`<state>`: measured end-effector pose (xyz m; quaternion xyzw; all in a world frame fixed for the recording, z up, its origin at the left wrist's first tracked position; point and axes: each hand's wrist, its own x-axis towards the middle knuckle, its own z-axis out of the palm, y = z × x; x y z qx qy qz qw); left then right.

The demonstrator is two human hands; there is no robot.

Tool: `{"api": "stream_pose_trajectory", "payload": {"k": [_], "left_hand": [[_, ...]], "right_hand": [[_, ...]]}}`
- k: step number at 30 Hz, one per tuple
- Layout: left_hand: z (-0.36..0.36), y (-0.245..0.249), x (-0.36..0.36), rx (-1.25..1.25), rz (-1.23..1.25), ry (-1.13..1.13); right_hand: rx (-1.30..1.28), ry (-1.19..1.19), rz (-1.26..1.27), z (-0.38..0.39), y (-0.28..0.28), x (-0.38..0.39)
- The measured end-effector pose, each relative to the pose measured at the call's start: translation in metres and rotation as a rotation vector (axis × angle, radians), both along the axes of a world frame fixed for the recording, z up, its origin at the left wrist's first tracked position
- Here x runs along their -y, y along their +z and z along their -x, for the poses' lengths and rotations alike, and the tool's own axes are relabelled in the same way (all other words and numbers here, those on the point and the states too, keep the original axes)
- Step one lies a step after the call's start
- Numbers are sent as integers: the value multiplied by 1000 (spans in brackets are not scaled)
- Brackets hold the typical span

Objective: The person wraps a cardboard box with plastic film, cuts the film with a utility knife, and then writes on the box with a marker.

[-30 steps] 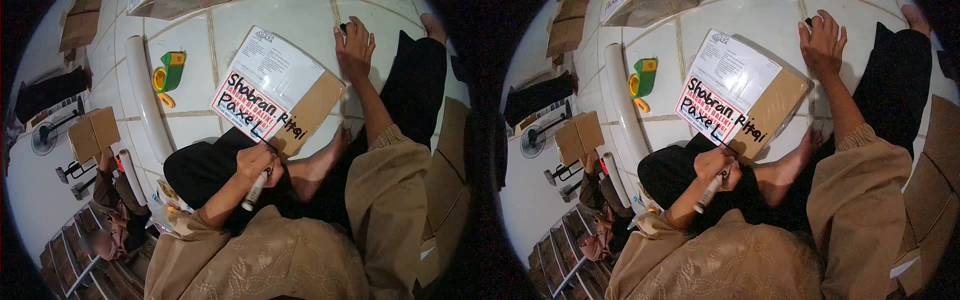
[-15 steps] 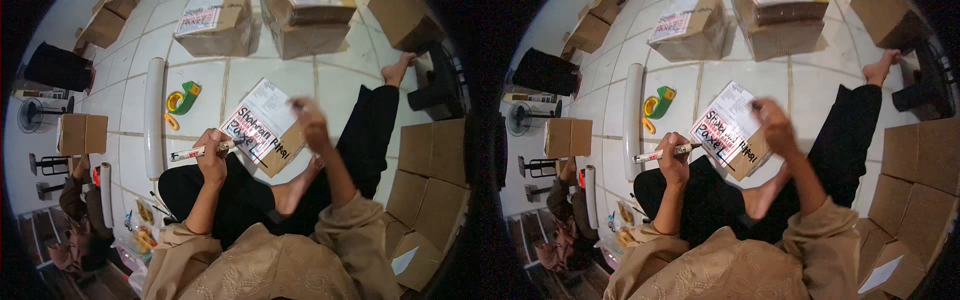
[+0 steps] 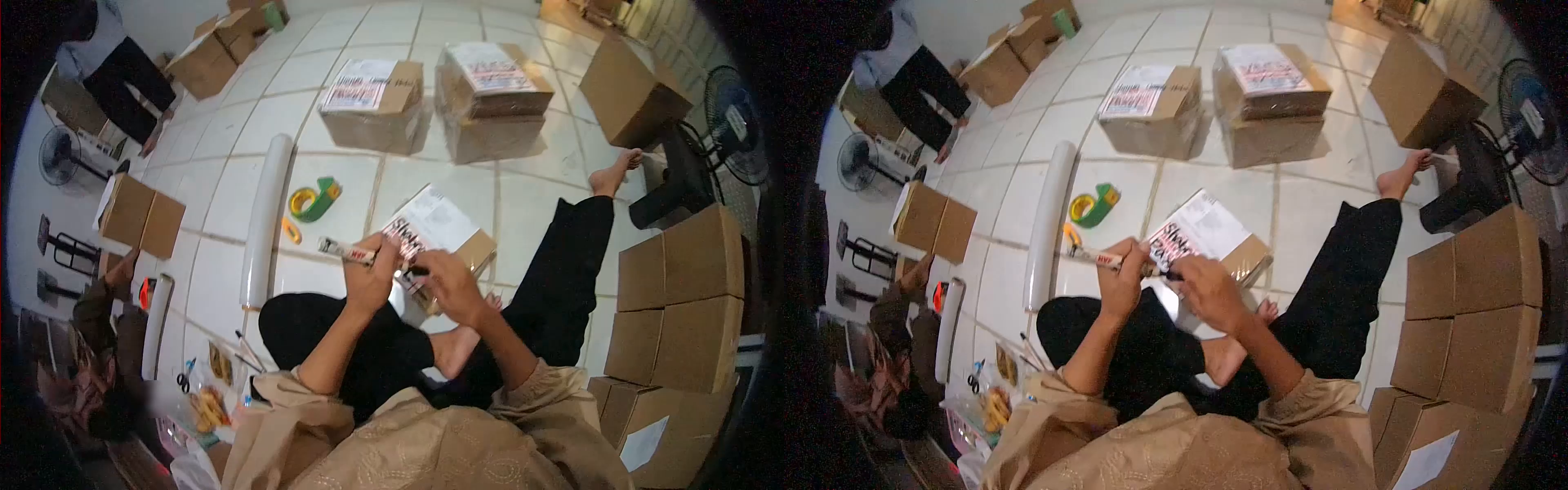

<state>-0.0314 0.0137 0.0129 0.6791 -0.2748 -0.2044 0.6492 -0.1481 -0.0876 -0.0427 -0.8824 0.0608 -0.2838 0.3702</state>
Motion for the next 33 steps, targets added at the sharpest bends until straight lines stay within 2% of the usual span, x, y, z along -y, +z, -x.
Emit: {"api": "stream_pose_trajectory", "payload": {"k": [1,3,4,5,7,8,10,11,13,14,15,17,18,19,21,23,25,27,28,30,31,33], "left_hand": [[1,-3,-1,-32,-7,-20],[0,-17,-1,73,-41,-66],[0,-14,-1,29,-46,-104],[1,-12,-1,-15,-55,-139],[3,-16,-2,-88,-18,-203],[6,-17,-2,-132,9,-230],[18,-24,-6,-165,15,-210],[18,-29,-9,-138,17,-286],[26,-32,-9,-15,111,-332],[31,-31,-10,-73,19,-339],[30,-36,-10,-76,11,-340],[25,-54,-10,24,-163,-542],[27,-57,-7,42,-161,-523],[22,-41,-5,115,-370,-609],[13,-33,2,211,-74,-694],[-18,-39,10,331,-86,-569],[-75,-55,29,80,-30,-538],[-116,-87,33,83,-245,-380],[-130,-112,29,79,-245,-372],[-152,-159,27,-88,-477,-395],[-153,-169,28,-234,-551,-471],[-146,-188,31,-504,-382,-540]], "right_hand": [[-9,1,-5,2,0,-1],[54,20,-4,5,-1,-3],[9,58,-54,8,3,-3],[-216,161,-105,12,5,-1],[-196,270,-359,18,17,-8],[-186,263,-352,21,16,-11],[-133,428,-709,28,12,-20],[-126,428,-704,32,2,-28],[-25,573,-1142,35,-18,-39],[-35,611,-1217,38,-25,-40],[-33,610,-1226,38,-35,-38],[-187,569,-1016,39,-62,-33],[-233,575,-1099,42,-49,-27],[-240,581,-1118,45,-24,-26],[-237,86,-1106,53,17,-27],[299,20,72,55,-65,2],[84,-385,-340,78,-76,8],[125,-608,-612,82,-84,29],[119,-600,-611,79,-89,29],[254,-794,-1079,76,-106,26],[244,-799,-1074,75,-116,24],[132,-766,-1361,68,-135,14]]}}
